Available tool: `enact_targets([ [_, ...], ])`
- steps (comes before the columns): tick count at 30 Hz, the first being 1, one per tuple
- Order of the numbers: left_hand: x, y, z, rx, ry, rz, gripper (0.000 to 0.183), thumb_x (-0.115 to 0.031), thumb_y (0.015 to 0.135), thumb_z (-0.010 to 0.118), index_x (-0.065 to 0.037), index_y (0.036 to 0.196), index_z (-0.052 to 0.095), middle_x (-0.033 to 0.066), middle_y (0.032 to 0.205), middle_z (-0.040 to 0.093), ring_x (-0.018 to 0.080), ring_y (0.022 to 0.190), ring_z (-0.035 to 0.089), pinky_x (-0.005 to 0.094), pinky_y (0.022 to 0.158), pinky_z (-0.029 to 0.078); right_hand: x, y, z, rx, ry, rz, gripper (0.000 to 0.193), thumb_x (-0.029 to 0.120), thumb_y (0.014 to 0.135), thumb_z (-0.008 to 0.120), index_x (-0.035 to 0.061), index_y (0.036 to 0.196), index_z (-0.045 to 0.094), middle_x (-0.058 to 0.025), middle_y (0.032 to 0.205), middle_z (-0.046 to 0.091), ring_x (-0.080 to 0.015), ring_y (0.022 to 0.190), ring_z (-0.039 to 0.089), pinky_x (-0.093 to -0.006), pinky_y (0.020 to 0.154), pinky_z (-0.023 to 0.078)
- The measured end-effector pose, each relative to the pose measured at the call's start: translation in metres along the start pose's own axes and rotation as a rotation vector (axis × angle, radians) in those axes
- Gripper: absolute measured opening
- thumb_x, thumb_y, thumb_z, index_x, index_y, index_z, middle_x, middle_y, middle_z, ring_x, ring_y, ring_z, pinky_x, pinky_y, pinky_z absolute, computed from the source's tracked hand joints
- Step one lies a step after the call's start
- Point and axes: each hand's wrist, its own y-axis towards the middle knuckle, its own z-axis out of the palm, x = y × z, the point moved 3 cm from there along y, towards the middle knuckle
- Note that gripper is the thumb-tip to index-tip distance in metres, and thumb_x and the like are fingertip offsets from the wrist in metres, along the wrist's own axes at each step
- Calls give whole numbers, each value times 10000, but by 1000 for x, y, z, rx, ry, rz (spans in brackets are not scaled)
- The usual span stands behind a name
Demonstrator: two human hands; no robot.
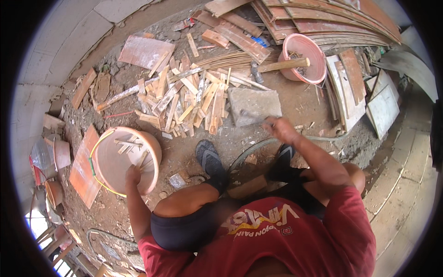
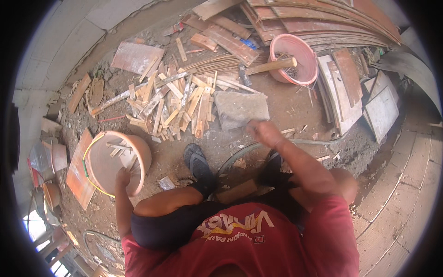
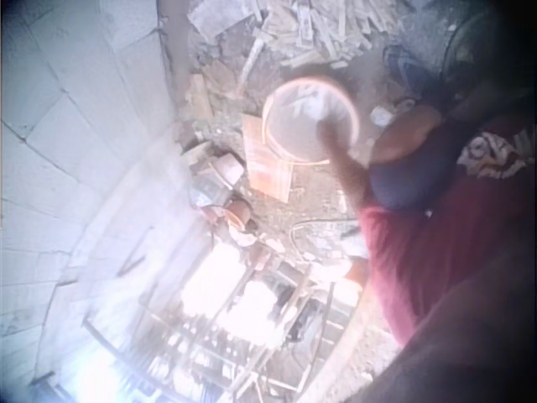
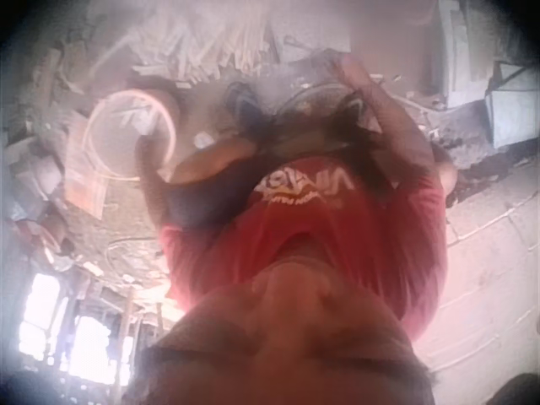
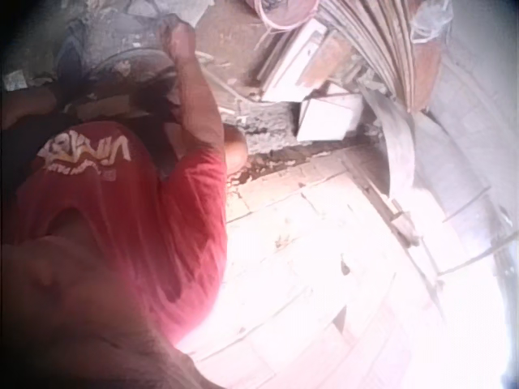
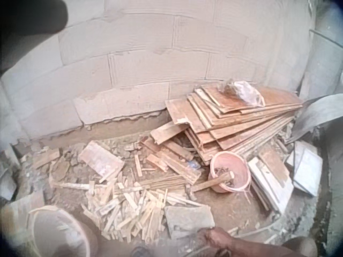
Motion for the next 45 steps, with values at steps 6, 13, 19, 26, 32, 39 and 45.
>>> enact_targets([
  [6,-39,-73,-93,-29,-488,-54,317,-307,928,522,-13,1028,588,156,849,628,280,752,628,381,672,513,-42,0,-189,-567,55,162,292,237,924,633,18,1117,657,-174,929,706,-215,818,667,-334,770,503],
  [13,-109,-132,-170,-23,-1351,251,324,-193,988,456,37,1206,521,97,817,616,193,701,604,316,693,501,-74,19,-238,-842,135,-26,437,336,960,534,-56,1130,628,-185,759,674,-274,697,655,-393,639,499],
  [19,-214,-189,-233,108,-1785,414,251,-100,955,457,-36,1189,394,166,936,607,273,838,625,418,775,513,59,-36,-133,-182,571,241,314,336,952,520,50,872,622,-35,695,594,-120,615,544,-288,568,413],
  [26,-282,-235,-277,94,-1260,653,289,-196,982,479,-23,1213,466,68,701,537,195,680,591,366,654,496,126,-94,-84,309,448,-4,422,123,953,486,29,1364,467,-67,960,631,-142,801,592,-285,706,474],
  [32,-320,-278,-270,-344,-449,836,236,-190,983,480,-17,1137,523,234,833,603,431,816,600,478,731,453,212,-130,-117,487,754,-27,543,86,962,441,76,1489,310,-105,1137,625,-157,909,616,-255,639,523],
  [39,-333,-288,-253,-459,-434,980,214,-176,967,496,-1,1088,524,259,964,609,457,921,584,483,787,463,214,-142,-120,510,671,-123,576,77,982,434,79,1523,236,-99,1227,604,-160,987,620,-268,687,548],
  [45,-332,-259,-240,-73,-1103,981,188,-159,990,469,-52,1141,439,162,957,589,314,890,607,423,807,485,179,-132,-94,262,571,52,393,263,1012,487,43,1336,523,-66,969,631,-104,754,563,-245,607,477],
])
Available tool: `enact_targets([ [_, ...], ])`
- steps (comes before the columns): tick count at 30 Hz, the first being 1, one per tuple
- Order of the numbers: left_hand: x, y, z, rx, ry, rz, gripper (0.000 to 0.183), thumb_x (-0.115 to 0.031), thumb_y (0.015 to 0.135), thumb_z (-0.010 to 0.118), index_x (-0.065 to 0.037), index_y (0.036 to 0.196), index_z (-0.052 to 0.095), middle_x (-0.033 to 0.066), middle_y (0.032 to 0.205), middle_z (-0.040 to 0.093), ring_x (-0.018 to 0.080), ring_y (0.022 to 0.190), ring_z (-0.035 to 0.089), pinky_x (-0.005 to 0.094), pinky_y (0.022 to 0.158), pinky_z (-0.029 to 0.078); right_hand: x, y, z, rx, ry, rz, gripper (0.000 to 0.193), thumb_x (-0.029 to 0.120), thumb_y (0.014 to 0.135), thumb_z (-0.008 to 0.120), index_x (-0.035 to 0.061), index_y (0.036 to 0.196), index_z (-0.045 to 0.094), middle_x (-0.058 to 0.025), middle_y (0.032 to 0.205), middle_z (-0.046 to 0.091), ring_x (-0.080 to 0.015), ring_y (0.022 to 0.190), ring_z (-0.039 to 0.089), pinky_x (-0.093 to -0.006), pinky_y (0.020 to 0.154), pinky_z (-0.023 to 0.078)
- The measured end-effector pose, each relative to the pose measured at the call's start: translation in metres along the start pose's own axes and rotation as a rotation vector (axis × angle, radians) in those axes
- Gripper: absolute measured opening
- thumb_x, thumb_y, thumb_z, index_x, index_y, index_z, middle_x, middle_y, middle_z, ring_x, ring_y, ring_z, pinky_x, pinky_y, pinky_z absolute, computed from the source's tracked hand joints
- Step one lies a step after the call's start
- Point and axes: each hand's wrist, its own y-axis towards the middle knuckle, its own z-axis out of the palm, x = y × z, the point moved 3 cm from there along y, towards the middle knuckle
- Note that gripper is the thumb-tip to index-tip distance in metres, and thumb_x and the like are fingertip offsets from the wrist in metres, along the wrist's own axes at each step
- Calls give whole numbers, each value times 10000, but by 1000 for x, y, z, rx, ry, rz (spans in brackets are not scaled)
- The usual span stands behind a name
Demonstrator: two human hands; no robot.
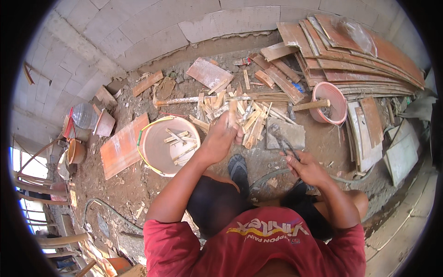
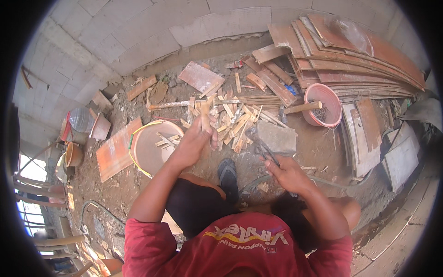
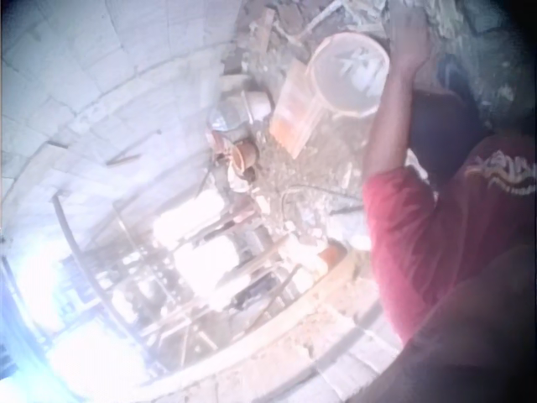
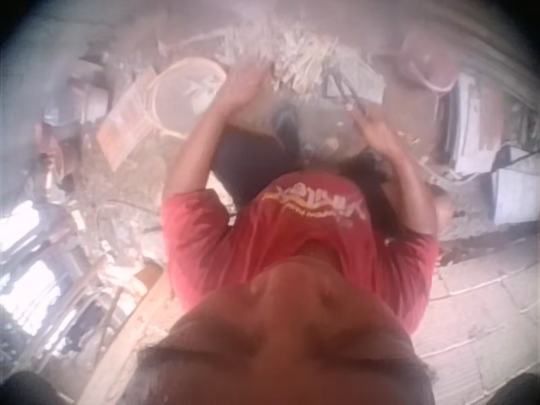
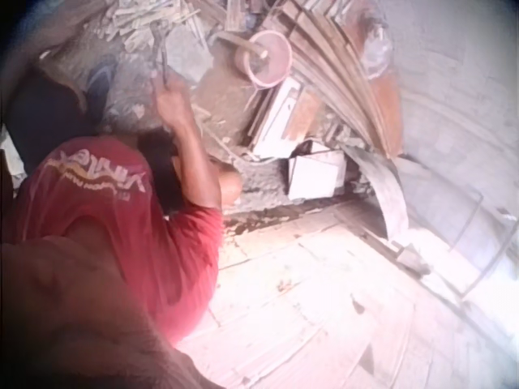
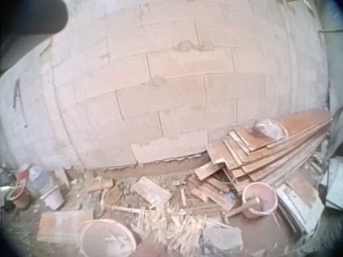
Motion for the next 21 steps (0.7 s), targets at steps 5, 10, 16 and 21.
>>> enact_targets([
  [5,7,13,6,-110,-728,-139,145,-66,975,449,-112,1096,382,96,904,540,248,836,580,436,781,500,17,17,45,-210,290,-255,312,275,969,586,-9,1096,615,-33,808,609,-78,695,524,-237,600,432],
  [10,3,21,18,-118,-767,-74,154,-55,971,456,-113,1091,377,93,921,537,235,838,581,418,777,503,45,43,74,-296,345,-334,171,174,921,661,17,921,595,26,652,507,-57,553,444,-227,501,369],
  [16,-1,16,18,-94,-358,-4,151,-38,968,463,-88,1083,379,102,978,562,243,954,599,407,855,489,45,59,72,-349,344,-229,249,214,926,642,38,772,558,15,594,510,-71,528,450,-257,487,370],
  [21,-4,14,21,124,68,203,245,-33,961,466,-21,1203,426,152,1212,558,267,1125,569,392,972,445,39,68,55,-437,278,-265,271,253,920,634,-5,838,625,12,608,520,-78,570,428,-291,529,377],
])
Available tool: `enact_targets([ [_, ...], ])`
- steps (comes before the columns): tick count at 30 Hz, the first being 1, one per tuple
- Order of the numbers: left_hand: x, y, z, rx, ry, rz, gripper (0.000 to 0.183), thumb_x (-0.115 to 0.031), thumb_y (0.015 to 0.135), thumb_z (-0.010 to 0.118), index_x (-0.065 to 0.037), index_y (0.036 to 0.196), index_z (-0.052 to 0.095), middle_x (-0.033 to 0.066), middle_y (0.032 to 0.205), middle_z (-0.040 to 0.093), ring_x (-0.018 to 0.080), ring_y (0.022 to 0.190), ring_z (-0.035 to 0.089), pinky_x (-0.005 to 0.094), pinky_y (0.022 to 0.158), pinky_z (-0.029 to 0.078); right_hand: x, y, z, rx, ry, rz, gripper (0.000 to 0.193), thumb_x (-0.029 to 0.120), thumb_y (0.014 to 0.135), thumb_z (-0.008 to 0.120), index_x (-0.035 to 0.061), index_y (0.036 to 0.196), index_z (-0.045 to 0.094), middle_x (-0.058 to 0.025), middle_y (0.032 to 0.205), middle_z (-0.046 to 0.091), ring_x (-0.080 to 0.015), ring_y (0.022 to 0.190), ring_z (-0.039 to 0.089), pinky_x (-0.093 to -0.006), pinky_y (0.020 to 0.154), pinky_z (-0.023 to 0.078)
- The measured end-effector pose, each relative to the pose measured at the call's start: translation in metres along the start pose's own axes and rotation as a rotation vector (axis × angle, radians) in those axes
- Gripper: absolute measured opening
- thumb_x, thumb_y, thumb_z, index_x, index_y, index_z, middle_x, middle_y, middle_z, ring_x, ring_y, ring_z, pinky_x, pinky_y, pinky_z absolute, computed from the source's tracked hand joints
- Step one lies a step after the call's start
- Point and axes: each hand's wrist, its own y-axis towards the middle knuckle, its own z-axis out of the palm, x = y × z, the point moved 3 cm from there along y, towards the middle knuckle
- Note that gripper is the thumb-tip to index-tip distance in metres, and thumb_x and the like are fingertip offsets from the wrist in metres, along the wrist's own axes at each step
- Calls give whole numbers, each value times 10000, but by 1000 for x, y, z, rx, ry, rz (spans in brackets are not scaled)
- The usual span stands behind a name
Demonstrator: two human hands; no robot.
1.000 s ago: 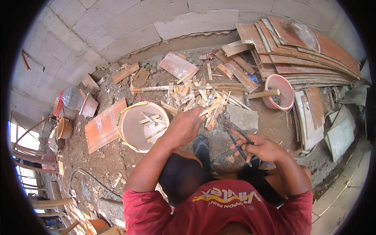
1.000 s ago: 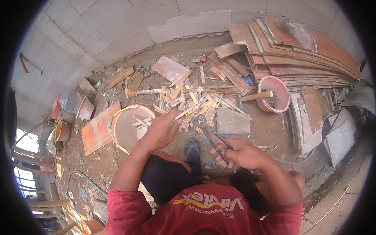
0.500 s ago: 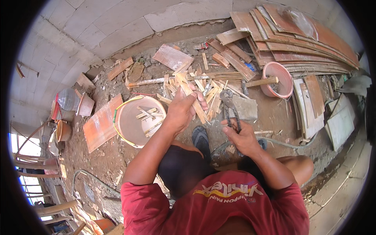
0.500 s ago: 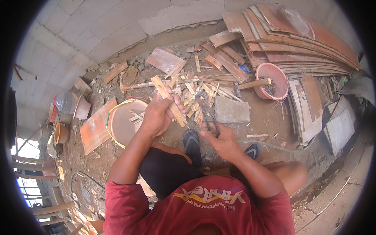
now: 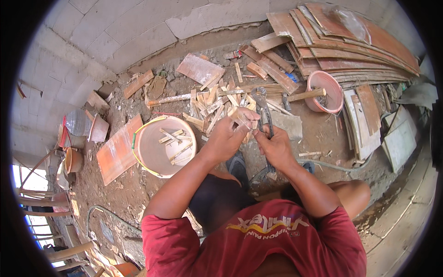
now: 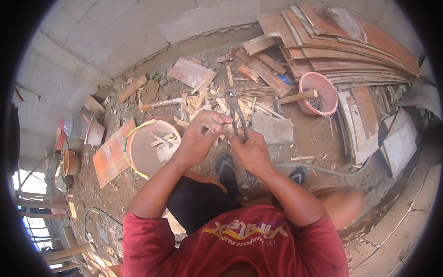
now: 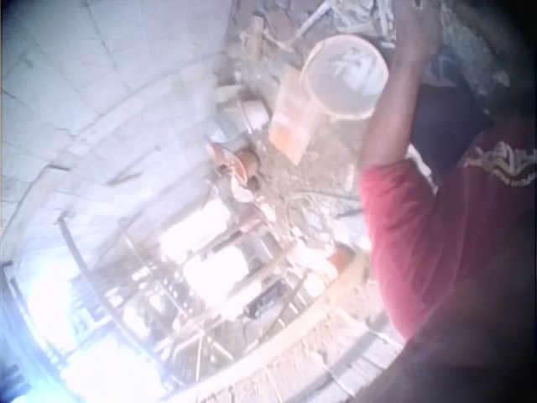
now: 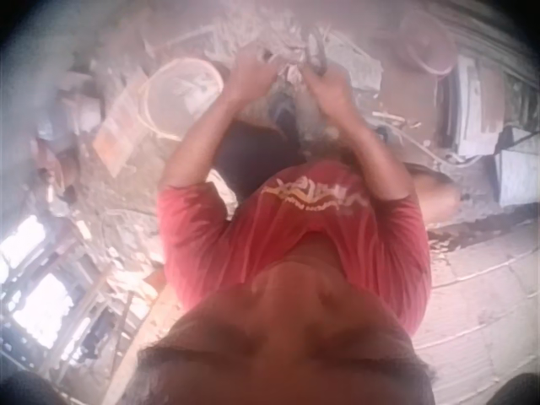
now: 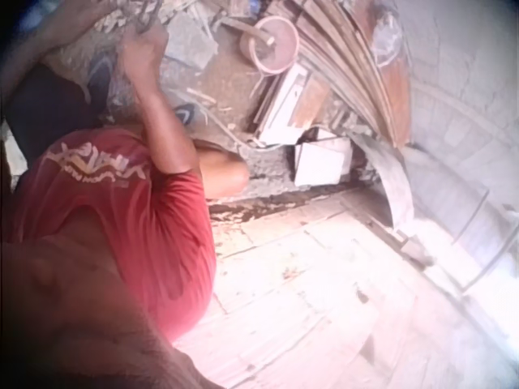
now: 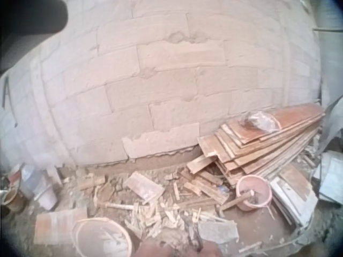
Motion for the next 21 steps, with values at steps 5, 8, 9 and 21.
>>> enact_targets([
  [5,12,-18,-19,173,-704,-342,533,-77,957,462,1,1458,298,180,1408,441,280,1296,462,374,1048,393,12,0,-38,-100,-93,-72,218,211,923,624,-5,931,655,-5,652,555,-76,615,444,-285,568,401],
  [8,16,-14,-4,226,-598,-591,768,-340,902,644,13,1470,268,191,1410,445,312,1305,458,412,1056,387,16,-4,-44,-110,-168,-212,222,209,923,627,-11,945,650,-15,669,567,-78,636,459,-286,589,418],
  [9,16,-11,5,281,-502,-635,801,-372,890,660,23,1466,267,193,1411,443,313,1312,451,412,1057,387,12,-3,-45,-111,-165,-261,224,208,924,628,-14,946,647,-17,673,568,-79,641,464,-287,594,422],
  [21,67,60,69,275,191,-288,493,-300,937,571,68,1249,468,220,1059,633,313,983,609,401,857,469,8,15,-60,-131,97,-122,227,223,919,638,-4,928,648,-4,713,598,-81,630,516,-275,573,420],
])
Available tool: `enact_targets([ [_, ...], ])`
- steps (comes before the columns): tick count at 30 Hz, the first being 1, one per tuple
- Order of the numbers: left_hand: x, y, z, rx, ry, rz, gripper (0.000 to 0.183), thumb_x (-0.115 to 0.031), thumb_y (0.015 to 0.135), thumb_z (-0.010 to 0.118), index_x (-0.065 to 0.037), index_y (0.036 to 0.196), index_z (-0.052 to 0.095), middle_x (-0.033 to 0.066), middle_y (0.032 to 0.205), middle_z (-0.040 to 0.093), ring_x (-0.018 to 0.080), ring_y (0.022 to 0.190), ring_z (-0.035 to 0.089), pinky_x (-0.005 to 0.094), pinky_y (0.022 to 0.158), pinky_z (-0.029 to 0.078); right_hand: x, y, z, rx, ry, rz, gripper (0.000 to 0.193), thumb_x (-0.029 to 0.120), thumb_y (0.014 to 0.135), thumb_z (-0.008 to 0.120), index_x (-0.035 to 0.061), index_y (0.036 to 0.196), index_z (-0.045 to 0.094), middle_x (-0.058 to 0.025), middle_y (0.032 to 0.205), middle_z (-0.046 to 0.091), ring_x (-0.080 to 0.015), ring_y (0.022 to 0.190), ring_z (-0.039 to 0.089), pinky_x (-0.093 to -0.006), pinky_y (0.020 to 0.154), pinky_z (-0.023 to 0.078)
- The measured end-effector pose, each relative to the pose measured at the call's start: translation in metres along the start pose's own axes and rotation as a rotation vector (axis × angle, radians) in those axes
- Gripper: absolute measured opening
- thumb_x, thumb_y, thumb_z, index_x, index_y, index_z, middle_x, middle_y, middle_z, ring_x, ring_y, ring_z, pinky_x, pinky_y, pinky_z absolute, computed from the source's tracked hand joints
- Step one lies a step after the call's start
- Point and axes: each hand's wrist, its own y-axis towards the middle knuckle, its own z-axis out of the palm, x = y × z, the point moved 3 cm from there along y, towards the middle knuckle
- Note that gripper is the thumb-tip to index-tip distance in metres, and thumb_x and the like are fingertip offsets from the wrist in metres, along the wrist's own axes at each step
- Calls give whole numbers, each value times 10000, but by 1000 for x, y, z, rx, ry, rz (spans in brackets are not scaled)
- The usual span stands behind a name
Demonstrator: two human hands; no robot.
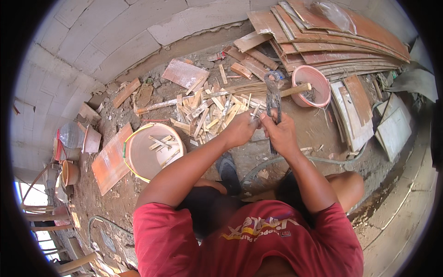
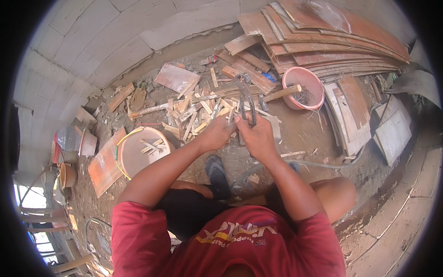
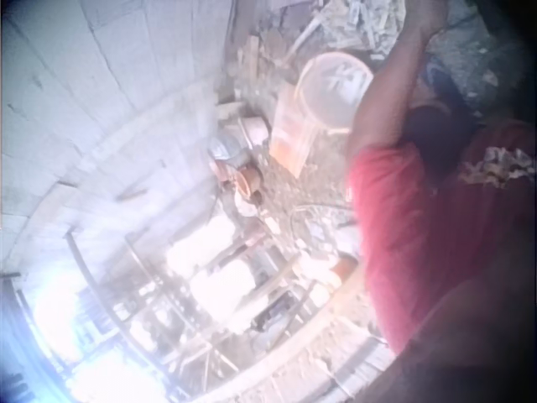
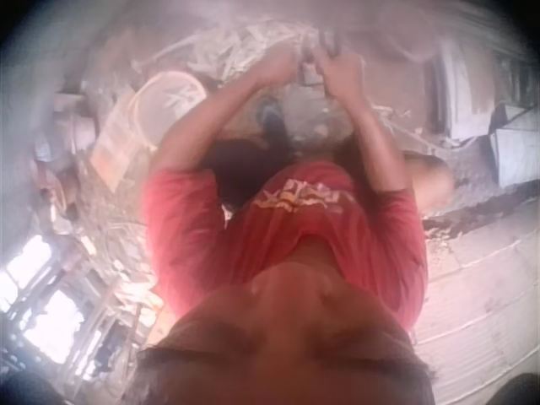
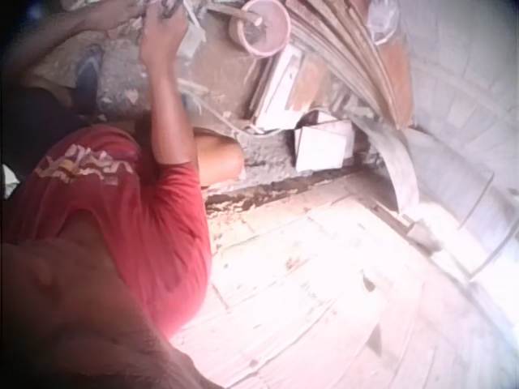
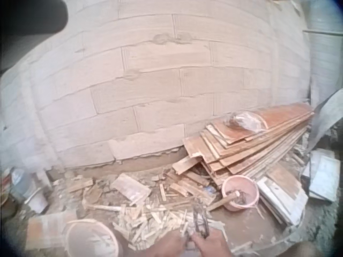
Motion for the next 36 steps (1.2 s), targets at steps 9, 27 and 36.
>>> enact_targets([
  [9,39,43,59,-207,60,95,400,-295,984,494,73,1143,489,129,879,594,239,785,587,357,713,474,-59,32,-79,-42,-291,130,324,299,925,595,-9,823,598,-49,632,538,-152,605,515,-353,581,421],
  [27,65,34,106,-111,-462,-403,429,-262,970,494,52,1262,486,183,808,614,272,616,592,387,551,499,-55,-14,-101,182,-1718,-90,529,116,872,506,269,1378,511,-102,1035,621,-303,943,640,-421,750,532],
  [36,75,36,107,-343,-36,-218,329,-165,880,523,67,1111,553,334,1036,614,490,1041,561,490,903,453,-58,-7,-81,95,-1882,-309,458,140,880,504,215,1329,554,-68,931,592,-251,880,593,-405,702,473],
])
